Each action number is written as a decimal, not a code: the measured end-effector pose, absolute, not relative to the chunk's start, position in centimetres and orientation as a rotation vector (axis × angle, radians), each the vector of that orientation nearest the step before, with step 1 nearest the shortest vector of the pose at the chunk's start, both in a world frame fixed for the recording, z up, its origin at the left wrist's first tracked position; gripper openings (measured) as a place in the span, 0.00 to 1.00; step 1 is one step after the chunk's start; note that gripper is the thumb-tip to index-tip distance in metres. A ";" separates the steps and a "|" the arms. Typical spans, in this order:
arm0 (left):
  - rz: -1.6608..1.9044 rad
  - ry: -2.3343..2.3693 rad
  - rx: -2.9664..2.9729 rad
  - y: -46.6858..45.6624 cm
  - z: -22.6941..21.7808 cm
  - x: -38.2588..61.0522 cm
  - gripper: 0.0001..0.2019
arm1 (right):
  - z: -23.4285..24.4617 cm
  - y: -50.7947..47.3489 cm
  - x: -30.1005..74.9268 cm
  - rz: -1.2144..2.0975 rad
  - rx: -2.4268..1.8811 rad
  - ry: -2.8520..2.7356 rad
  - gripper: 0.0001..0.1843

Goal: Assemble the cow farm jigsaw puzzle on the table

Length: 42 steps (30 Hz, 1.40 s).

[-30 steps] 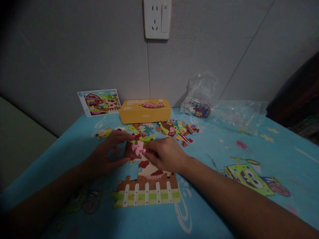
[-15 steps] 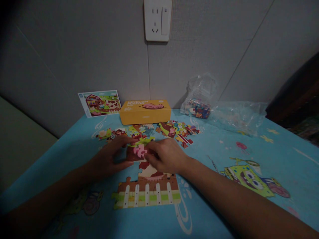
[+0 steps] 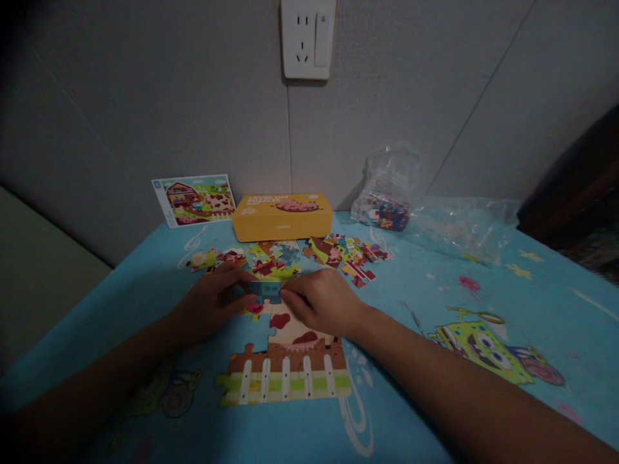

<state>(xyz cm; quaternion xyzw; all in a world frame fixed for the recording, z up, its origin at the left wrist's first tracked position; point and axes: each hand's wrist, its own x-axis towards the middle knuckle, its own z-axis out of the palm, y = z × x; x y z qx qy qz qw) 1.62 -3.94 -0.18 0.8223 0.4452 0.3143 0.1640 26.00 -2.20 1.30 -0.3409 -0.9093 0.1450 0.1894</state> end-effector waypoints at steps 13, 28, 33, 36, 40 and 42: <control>1.204 0.992 2.340 -3.6 -0.5 1.4 0.12 | 0.7 -1.9 25.7 0.637 -0.927 -2.290 0.04; 1.201 1.161 2.363 -3.8 0.7 1.6 0.14 | 0.8 -1.8 25.7 0.533 -0.958 -2.249 0.14; 1.160 2.033 2.057 -2.3 0.7 -0.1 0.13 | 0.5 1.0 28.2 0.407 -1.550 -1.828 0.17; 0.854 2.435 1.794 -1.7 0.4 -0.8 0.26 | 0.7 2.3 29.4 0.377 -1.801 -1.626 0.18; 0.624 2.487 1.724 -1.5 0.1 -1.2 0.29 | 1.3 2.8 29.9 0.338 -2.006 -1.534 0.21; 0.582 2.498 1.713 -1.5 0.1 -1.3 0.29 | 1.5 2.9 30.0 0.340 -2.045 -1.513 0.21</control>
